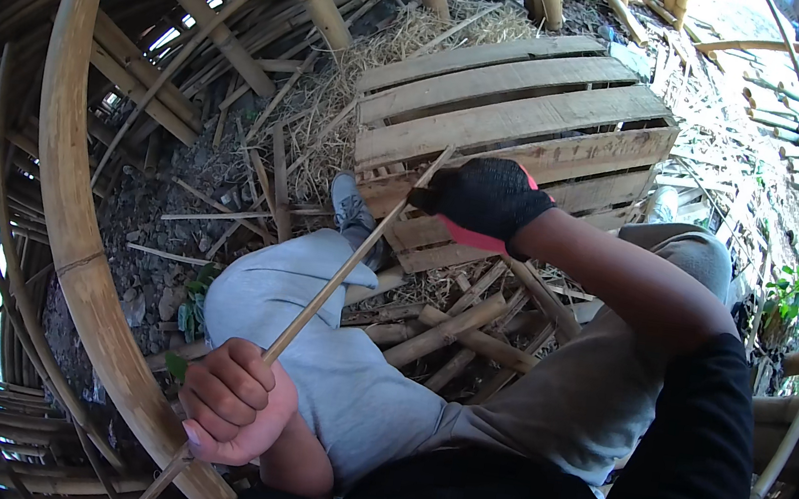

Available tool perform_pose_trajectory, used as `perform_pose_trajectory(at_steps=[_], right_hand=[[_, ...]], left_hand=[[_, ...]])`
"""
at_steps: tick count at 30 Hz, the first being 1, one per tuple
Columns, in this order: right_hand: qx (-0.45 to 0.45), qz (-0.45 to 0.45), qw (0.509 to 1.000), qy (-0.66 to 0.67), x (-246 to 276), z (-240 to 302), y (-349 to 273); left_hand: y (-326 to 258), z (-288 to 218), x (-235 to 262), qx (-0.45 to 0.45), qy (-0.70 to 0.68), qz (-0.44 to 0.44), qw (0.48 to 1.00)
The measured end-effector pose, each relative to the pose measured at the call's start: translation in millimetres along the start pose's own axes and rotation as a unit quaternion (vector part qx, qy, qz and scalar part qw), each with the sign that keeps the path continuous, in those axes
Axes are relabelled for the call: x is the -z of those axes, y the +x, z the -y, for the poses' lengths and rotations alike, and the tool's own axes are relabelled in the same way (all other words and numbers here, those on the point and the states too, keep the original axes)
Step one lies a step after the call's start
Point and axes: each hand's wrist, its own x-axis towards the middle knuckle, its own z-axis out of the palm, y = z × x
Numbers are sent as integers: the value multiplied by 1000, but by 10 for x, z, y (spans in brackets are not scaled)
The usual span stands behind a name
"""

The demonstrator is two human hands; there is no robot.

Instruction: The person uses a knife to shave and smooth a thin bamboo stick. They hold the stick with their left hand and repeatedly scrape the surface with the knife in their right hand, removing thin shavings.

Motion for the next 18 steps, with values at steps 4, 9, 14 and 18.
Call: perform_pose_trajectory(at_steps=[4, 9, 14, 18], right_hand=[[62, -28, 995, 69, 15, 262, -146], [5, -13, 1000, 27, 69, 22, 21], [35, 10, 992, 121, 159, 267, -153], [29, -1, 995, 93, 221, 306, -128]], left_hand=[[-58, 24, 17, 10, -4, 12, 1000], [11, 33, 47, 0, 2, 7, 1000], [-27, 27, 29, 12, -3, 35, 999], [10, 34, 146, 13, 1, -12, 1000]])
